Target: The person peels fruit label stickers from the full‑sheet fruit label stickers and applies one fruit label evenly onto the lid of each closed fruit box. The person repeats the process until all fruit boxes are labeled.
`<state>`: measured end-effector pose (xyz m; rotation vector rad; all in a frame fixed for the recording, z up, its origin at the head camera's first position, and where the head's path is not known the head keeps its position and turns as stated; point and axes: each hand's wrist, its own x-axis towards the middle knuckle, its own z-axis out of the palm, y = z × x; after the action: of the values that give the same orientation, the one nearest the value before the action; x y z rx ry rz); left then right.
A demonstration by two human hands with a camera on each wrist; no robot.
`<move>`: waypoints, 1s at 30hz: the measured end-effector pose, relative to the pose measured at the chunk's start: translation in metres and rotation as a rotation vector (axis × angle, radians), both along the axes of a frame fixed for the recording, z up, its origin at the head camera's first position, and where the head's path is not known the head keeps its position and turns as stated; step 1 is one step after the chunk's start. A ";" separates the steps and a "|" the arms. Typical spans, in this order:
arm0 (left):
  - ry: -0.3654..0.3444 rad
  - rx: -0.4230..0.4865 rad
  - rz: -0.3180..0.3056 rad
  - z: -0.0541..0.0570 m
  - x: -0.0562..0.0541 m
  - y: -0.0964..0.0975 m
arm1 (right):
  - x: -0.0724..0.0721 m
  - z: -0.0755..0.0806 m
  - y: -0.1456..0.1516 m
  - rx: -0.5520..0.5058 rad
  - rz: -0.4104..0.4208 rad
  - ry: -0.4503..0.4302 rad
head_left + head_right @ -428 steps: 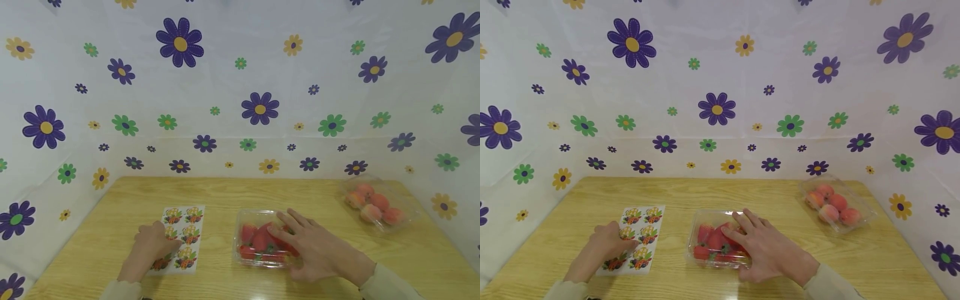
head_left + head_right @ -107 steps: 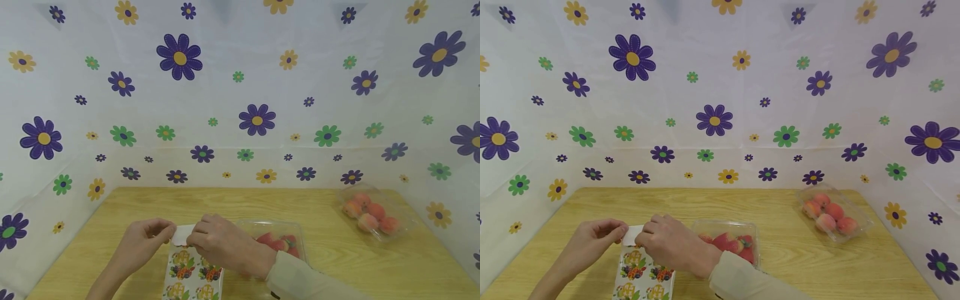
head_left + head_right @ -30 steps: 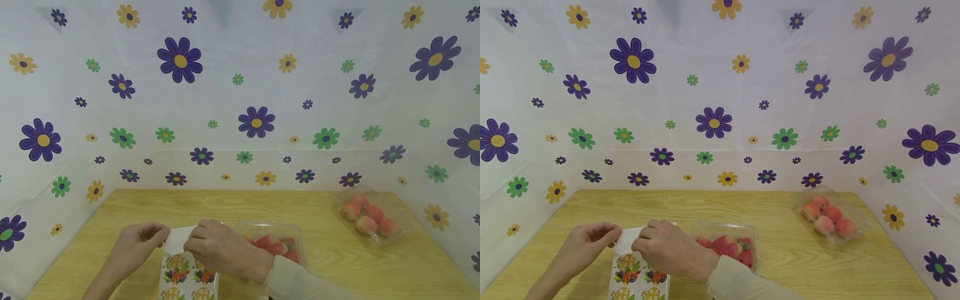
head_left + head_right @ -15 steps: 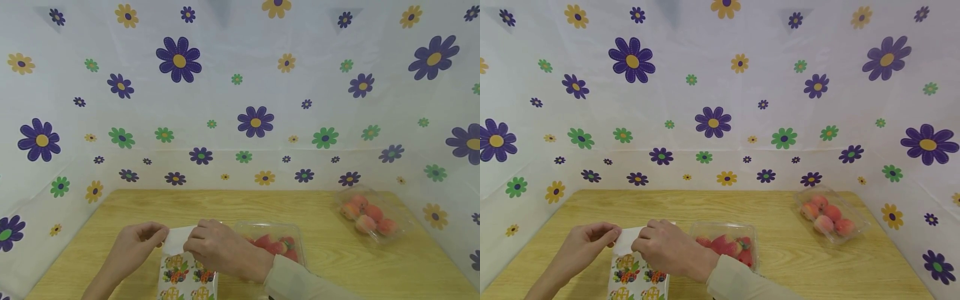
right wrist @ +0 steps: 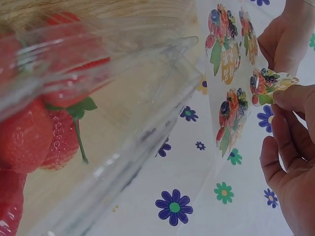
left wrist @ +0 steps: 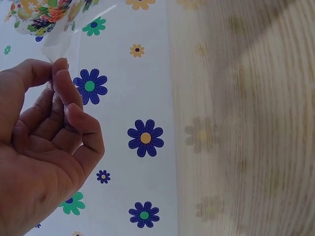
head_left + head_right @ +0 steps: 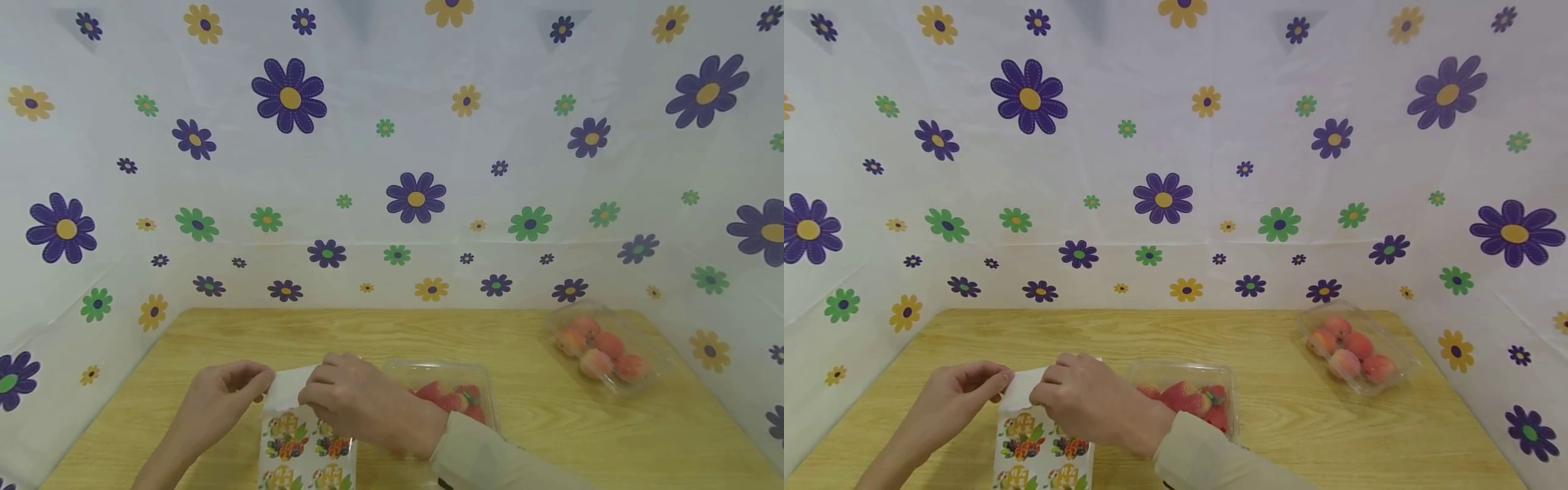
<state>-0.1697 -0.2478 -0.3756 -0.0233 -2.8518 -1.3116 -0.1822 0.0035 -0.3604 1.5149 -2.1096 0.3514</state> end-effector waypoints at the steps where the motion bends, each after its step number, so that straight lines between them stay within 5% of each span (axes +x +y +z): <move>1: -0.003 0.000 0.002 0.000 0.000 0.000 | 0.000 0.000 0.000 -0.002 0.003 0.003; 30: -0.025 0.036 0.027 -0.003 -0.001 -0.003 | 0.001 -0.001 0.002 -0.004 -0.018 -0.036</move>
<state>-0.1704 -0.2505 -0.3784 0.0314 -2.8384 -1.3675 -0.1812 0.0051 -0.3618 1.4965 -2.1478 0.3781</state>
